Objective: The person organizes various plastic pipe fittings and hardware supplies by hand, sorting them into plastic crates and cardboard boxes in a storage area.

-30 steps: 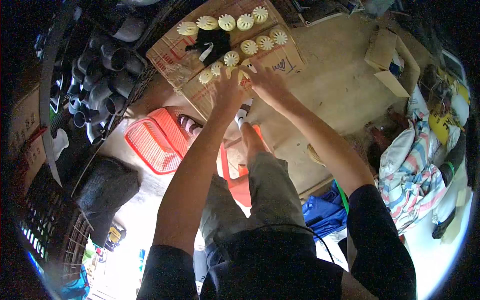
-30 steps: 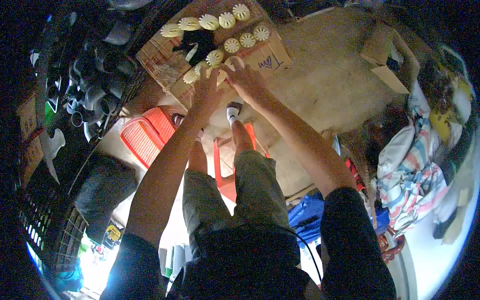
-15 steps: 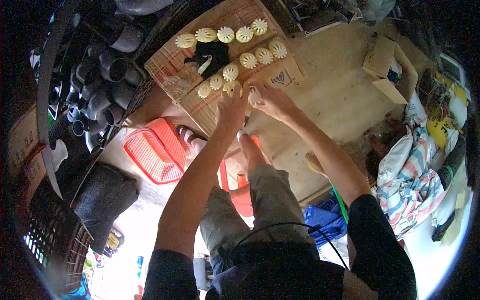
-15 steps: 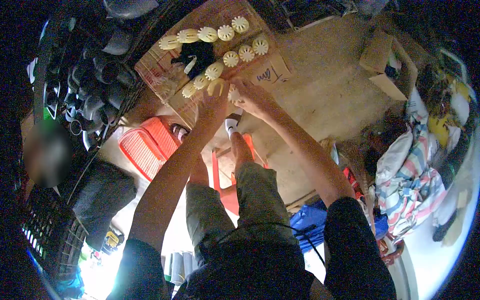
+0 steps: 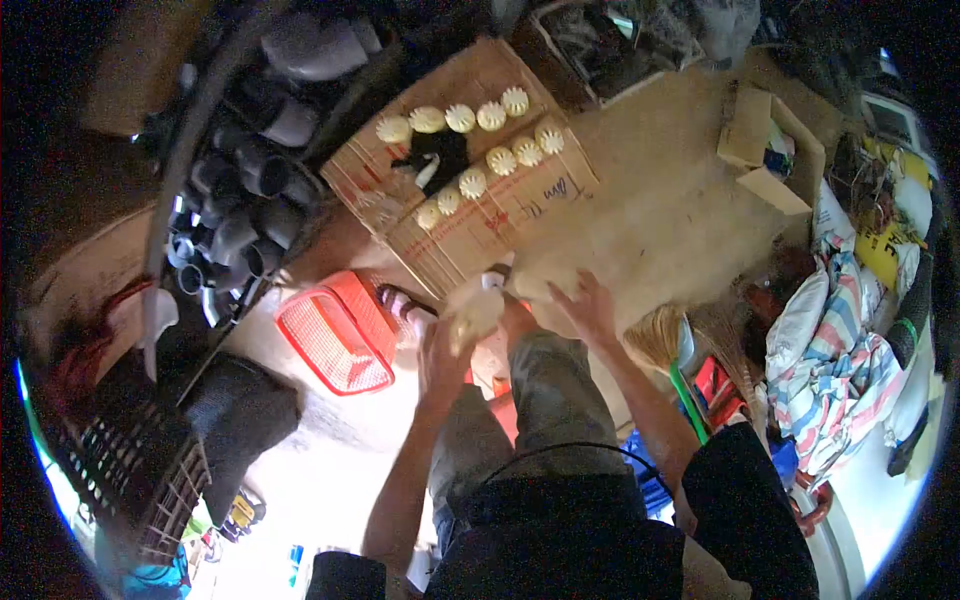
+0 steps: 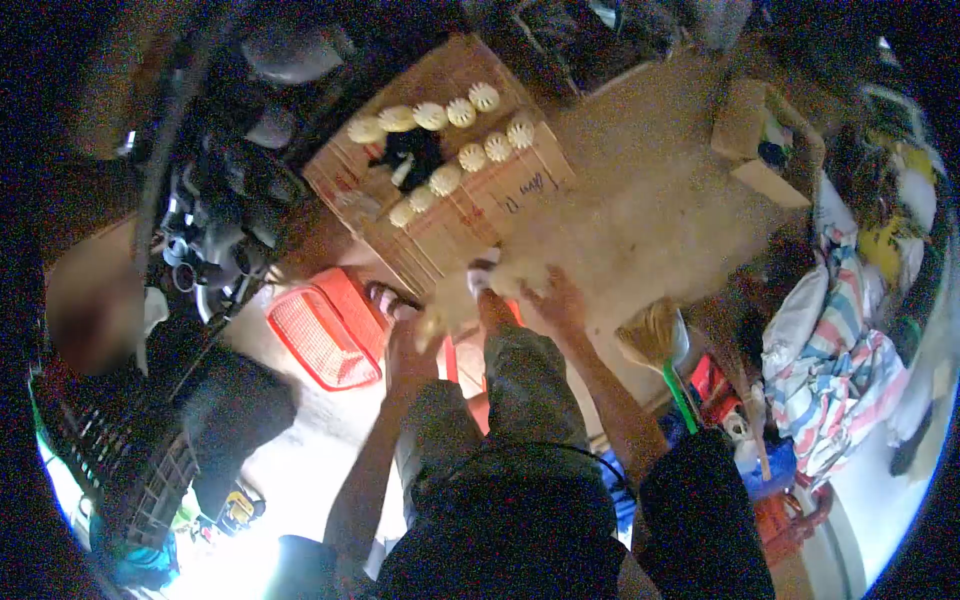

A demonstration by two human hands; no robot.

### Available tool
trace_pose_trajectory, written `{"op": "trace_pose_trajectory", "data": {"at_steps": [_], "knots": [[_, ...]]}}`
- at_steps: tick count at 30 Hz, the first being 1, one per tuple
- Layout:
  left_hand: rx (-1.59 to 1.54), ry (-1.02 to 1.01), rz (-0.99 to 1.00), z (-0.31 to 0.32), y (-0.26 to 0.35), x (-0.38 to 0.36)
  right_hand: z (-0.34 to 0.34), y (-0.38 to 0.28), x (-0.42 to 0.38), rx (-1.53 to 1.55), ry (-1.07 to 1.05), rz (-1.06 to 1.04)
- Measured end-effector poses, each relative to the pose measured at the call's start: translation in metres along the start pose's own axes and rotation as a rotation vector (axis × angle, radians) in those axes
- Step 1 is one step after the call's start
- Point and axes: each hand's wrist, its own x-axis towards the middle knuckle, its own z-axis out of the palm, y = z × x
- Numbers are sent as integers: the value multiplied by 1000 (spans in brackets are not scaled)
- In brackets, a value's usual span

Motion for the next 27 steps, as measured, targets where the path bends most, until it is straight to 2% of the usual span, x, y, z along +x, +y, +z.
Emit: {"op": "trace_pose_trajectory", "data": {"at_steps": [1,2,3,4,6,8,10,13,15,16,17,18,19,20,21,22,23,24,25,26,27], "knots": [[-123,39,-185,-7,-6,-28,-24,-14,-19,-46,-34,116],[-136,48,-284,-26,-2,-51,-47,-26,-40,-96,-72,231],[-152,56,-387,-46,3,-76,-59,-27,-61,-128,-34,239],[-188,94,-363,-64,0,-104,-69,-28,-78,-160,5,238],[-242,182,-336,-95,-5,-153,-97,-52,-105,-122,-13,187],[-226,320,-348,-129,6,-194,-124,-81,-120,-149,-52,13],[-364,484,-389,-148,13,-245,-126,-90,-120,-161,-44,-154],[-838,689,-446,-195,54,-309,-152,-208,-133,-237,-38,-254],[-868,885,-317,-233,67,-341,-132,-224,-111,-235,96,-595],[-872,972,-260,-249,65,-354,-122,-244,-113,-108,59,-682],[-684,1031,-226,-272,59,-366,-116,-279,-125,17,10,-767],[-707,1145,-159,-297,60,-374,-117,-315,-135,246,-150,-757],[-493,1259,-35,-326,51,-380,-123,-356,-156,341,-238,-770],[-397,1327,25,-362,51,-387,-129,-397,-175,435,-328,-775],[-357,1411,103,-399,46,-388,-138,-434,-198,401,-338,-820],[-285,1411,175,-441,38,-393,-141,-460,-211,369,-343,-869],[-361,1401,185,-479,36,-397,-138,-473,-211,379,-320,-953],[-304,1363,196,-518,26,-396,-138,-494,-220,383,-260,-1043],[-543,1288,260,-550,19,-391,-141,-517,-235,387,-198,-1132],[-438,1215,218,-579,-1,-386,-143,-540,-251,394,-132,-1220],[-471,1100,259,-608,-36,-374,-138,-566,-274,489,-110,-1222]]}}
